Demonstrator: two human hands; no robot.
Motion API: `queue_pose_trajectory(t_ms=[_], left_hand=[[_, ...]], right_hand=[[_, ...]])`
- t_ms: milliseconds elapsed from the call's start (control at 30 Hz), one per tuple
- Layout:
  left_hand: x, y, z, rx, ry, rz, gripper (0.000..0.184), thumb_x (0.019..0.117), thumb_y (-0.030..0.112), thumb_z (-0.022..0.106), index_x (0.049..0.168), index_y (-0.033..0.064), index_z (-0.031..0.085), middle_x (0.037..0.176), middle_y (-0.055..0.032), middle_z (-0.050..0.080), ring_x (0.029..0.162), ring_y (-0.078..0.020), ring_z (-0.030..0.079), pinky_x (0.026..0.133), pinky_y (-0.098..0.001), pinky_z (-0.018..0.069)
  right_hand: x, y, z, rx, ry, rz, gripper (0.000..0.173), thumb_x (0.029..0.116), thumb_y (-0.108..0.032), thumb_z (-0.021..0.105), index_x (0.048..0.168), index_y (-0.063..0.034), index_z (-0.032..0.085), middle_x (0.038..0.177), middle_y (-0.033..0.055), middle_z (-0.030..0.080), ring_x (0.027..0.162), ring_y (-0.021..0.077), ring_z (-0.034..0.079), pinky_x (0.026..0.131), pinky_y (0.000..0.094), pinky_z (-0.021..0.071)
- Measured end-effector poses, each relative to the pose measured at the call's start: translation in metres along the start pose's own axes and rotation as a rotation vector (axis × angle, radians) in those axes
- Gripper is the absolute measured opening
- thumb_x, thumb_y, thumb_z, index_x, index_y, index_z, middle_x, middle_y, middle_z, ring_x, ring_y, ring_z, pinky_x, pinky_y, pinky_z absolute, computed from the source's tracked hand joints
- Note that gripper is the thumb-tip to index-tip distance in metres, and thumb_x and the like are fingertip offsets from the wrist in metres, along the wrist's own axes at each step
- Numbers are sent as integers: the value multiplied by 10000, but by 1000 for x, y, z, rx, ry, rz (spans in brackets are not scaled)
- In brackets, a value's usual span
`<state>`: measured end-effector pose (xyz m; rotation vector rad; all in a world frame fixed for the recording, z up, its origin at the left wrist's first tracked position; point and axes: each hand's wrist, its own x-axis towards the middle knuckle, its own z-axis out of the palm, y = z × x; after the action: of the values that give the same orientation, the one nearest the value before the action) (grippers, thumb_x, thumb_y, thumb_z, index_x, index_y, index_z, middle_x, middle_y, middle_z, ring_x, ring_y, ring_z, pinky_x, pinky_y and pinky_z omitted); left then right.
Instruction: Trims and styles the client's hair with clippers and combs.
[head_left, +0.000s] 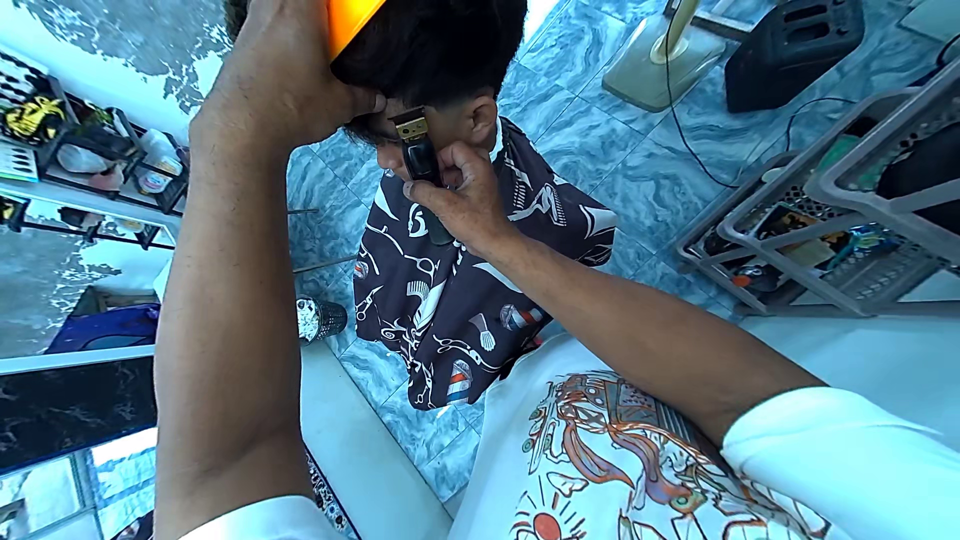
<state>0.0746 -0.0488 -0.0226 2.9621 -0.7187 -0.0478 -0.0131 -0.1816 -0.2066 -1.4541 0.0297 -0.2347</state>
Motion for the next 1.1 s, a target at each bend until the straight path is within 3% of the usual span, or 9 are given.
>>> queue_pose_trajectory(t_ms=[1100], left_hand=[[1,3,-2,1,-14,-4,673,834,309,833,1367,22,538,1272,-240,624,1217,-382,605,1049,-624,445]], right_hand=[[3,-3,-4,-44,-24,25,344,741,-329,865,911,-104,670,1053,102,589,976,205,586,796,350,522]])
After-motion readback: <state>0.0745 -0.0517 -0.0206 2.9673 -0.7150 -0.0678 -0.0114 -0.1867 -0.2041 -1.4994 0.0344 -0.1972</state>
